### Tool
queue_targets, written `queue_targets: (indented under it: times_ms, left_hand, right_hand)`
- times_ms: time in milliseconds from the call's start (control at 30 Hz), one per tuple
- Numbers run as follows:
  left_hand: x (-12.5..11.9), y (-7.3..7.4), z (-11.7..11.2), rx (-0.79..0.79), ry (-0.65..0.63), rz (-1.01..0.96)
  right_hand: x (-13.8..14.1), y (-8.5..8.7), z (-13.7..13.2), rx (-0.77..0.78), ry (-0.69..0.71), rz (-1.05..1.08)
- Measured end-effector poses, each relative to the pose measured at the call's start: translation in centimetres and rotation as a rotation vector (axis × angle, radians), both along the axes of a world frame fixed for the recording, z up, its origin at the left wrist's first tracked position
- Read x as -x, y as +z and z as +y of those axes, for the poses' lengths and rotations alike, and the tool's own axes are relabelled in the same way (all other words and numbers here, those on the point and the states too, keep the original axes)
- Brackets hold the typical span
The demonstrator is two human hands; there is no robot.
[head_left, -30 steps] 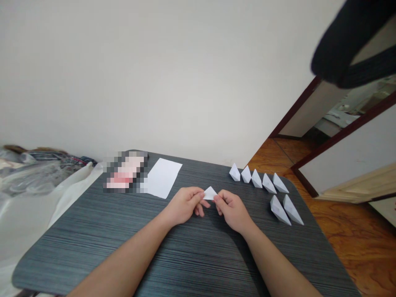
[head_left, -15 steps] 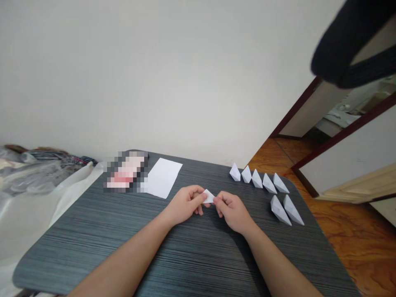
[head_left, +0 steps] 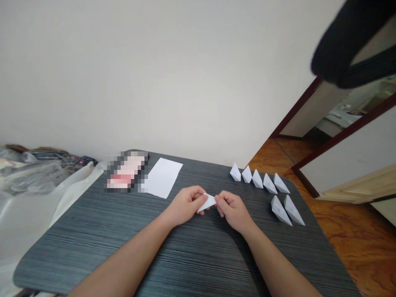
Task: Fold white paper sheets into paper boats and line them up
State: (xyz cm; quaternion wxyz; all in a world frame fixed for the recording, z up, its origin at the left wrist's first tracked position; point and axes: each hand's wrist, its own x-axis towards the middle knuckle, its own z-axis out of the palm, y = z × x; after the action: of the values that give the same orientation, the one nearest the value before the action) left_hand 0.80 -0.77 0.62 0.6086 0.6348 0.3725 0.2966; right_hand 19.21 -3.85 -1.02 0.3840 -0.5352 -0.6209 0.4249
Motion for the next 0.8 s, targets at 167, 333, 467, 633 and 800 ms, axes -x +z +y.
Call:
queue_targets:
  times_ms: [167, 333, 467, 633, 800]
  left_hand:
    - [0.1, 0.0, 0.1, -0.164, 0.075, 0.117]
    - [0.1, 0.1, 0.1, -0.222, 0.062, 0.160]
    - [0.0, 0.3, 0.1, -0.332, 0.052, 0.212]
    - [-0.1, 0.9, -0.1, -0.479, 0.029, 0.246]
    - [0.0, 1.4, -0.3, -0.476, -0.048, 0.259]
  right_hand:
    - [0.2, -0.2, 0.0, 0.021, 0.030, 0.160]
    - [0.9, -0.1, -0.2, 0.080, 0.118, 0.345]
    - [1.0, 0.0, -0.3, 0.073, 0.144, 0.332]
    - [1.0, 0.0, -0.3, 0.079, 0.142, 0.334]
    - [1.1, 0.1, -0.3, 0.072, 0.135, 0.327]
